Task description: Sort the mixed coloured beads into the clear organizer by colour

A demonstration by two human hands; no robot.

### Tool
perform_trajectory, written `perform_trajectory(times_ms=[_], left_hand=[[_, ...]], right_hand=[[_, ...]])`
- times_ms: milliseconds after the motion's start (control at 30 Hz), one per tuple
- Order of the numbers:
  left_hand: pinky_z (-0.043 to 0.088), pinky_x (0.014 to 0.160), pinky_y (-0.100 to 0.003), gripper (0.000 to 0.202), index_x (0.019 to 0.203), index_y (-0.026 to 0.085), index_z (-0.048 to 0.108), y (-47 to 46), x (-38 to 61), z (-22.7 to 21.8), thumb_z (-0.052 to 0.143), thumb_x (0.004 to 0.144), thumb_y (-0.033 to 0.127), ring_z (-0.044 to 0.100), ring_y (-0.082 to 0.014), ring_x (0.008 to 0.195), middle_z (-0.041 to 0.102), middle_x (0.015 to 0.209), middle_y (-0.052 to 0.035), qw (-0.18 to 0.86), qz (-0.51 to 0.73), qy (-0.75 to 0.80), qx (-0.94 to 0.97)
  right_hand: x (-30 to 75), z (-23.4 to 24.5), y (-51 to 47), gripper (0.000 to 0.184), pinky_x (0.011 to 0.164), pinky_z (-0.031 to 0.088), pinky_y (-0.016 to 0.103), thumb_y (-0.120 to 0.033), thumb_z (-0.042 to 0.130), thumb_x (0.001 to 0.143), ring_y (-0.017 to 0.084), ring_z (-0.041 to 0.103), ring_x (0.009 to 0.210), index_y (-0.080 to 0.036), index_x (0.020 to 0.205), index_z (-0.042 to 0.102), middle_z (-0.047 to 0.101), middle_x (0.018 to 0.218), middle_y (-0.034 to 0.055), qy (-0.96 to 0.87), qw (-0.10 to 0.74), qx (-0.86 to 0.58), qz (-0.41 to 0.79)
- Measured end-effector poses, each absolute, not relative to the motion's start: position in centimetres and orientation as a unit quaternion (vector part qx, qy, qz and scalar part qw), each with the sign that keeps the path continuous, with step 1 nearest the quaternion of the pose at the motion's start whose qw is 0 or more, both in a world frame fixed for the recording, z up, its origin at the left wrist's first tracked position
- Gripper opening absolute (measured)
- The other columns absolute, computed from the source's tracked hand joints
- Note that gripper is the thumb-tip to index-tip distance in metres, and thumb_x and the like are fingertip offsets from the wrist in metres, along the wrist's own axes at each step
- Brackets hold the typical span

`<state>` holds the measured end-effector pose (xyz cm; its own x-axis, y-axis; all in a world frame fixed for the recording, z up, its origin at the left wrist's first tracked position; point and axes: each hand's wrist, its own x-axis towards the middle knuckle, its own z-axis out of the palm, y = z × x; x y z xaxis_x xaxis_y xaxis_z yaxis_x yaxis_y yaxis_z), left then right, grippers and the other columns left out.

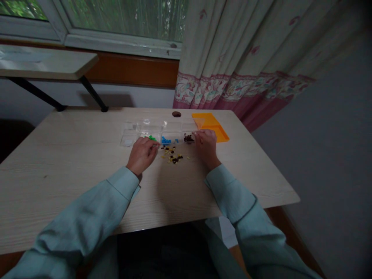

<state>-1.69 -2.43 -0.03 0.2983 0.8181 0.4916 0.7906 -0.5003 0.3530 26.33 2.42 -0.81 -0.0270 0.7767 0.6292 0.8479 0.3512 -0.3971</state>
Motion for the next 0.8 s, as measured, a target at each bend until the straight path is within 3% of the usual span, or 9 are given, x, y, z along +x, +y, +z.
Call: perform_trajectory(times_ms=[367,800], left_hand=[[0.038,0.080,-0.039,0.025,0.108,0.021,0.068,-2.7,-1.1,-0.1,0.051,0.092,0.033,0.048,-0.0246,0.091,0.057,0.090,-0.0084,-0.015,0.255,0.500,0.827],[0.036,0.076,-0.039,0.019,0.095,0.022,0.067,-2.9,-0.2,0.4,0.050,0.093,0.031,0.048,-0.0257,0.091,0.057,0.090,-0.0087,-0.041,0.215,0.502,0.836]], right_hand=[[26.0,-0.6,2.2,0.036,0.089,0.039,0.039,-0.042,0.043,0.097,0.021,0.058,0.092,-0.022,0.091,0.073,0.071,0.092,0.0058,-0.712,0.443,-0.544,-0.020],[25.8,-0.5,2.2,0.038,0.088,0.040,0.038,-0.043,0.043,0.097,0.021,0.059,0.089,-0.022,0.087,0.073,0.072,0.088,0.0054,-0.718,0.443,-0.536,-0.015]])
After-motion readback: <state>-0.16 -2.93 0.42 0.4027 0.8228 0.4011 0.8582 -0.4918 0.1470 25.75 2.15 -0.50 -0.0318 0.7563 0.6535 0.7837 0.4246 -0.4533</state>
